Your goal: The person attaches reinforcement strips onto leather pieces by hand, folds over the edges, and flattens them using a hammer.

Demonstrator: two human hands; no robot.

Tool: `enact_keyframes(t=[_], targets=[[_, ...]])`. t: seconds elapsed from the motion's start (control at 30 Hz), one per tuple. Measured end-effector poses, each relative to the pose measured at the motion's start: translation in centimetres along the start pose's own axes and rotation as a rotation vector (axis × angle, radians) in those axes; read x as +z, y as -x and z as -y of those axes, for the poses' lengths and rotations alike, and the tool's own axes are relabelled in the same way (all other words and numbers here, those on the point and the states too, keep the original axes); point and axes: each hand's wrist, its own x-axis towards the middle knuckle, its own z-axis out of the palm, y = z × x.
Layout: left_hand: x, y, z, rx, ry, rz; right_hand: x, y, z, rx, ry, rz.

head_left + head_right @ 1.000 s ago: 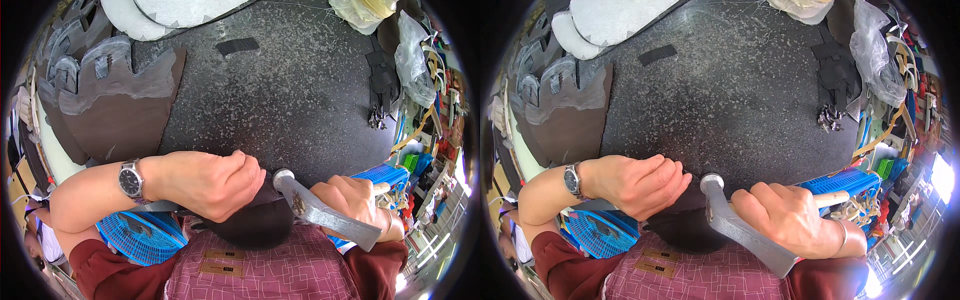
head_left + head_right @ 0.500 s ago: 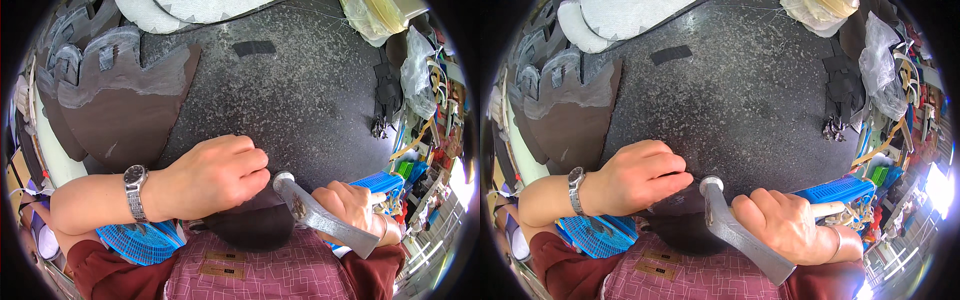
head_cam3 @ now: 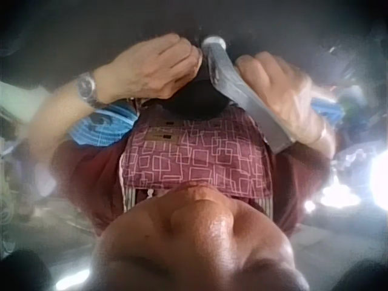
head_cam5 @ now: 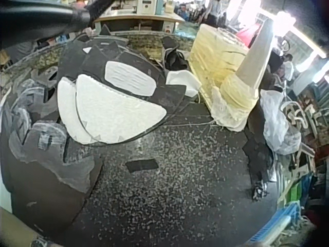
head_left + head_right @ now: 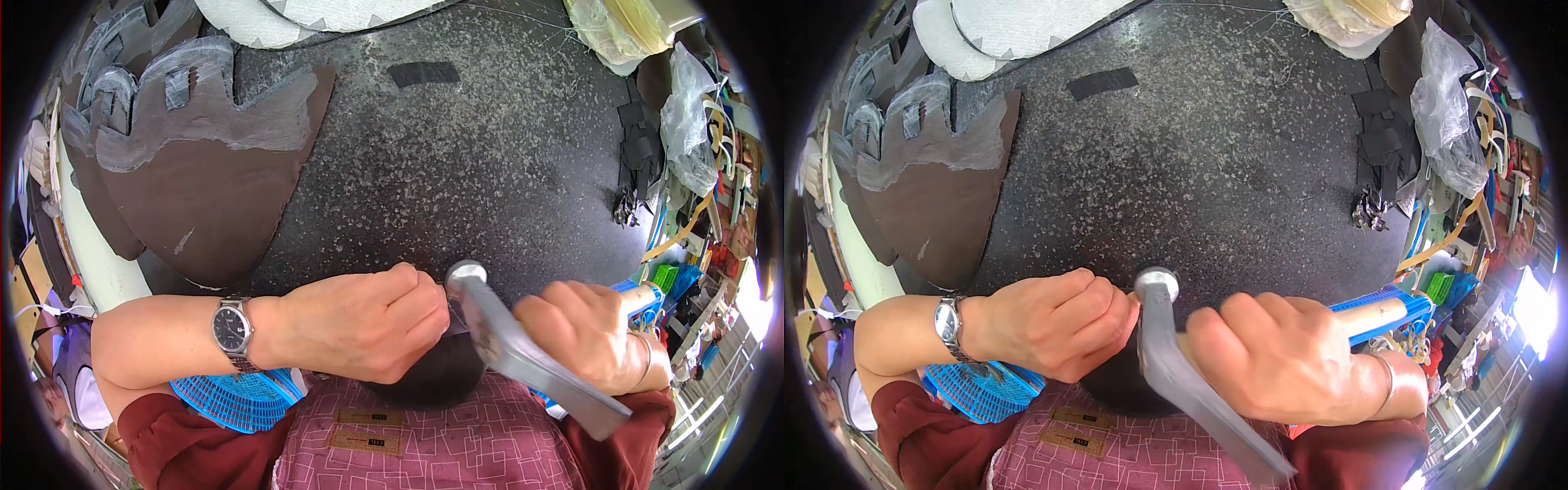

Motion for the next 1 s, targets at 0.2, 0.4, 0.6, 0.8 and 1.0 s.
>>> enact_keyframes(t=[0.2, 0.4, 0.6, 0.8, 1.0], targets=[[-0.1, -0.5, 0.0, -0.471, 0.346, -0.03, 0.4, 0.7, -0.3, 0.028, -0.108, 0.092], [1.4, -1.2, -0.6, -0.162, -0.102, -0.07, -0.3, 1.6, -0.3, 0.091, -0.104, 0.087], [0.9, 0.5, 0.1, -0.23, 0.22, -0.14, 0.5, 1.7, -1.4, 0.03, -0.099, 0.048], [1.1, -0.2, -1.0, -0.081, -0.126, -0.104, -0.2, 0.3, -1.6, -0.062, -0.108, 0.051], [-0.3, 0.4, -0.1, -0.29, 0.283, -0.056, 0.0, -0.2, -1.3, -0.119, 0.028, 0.091]])
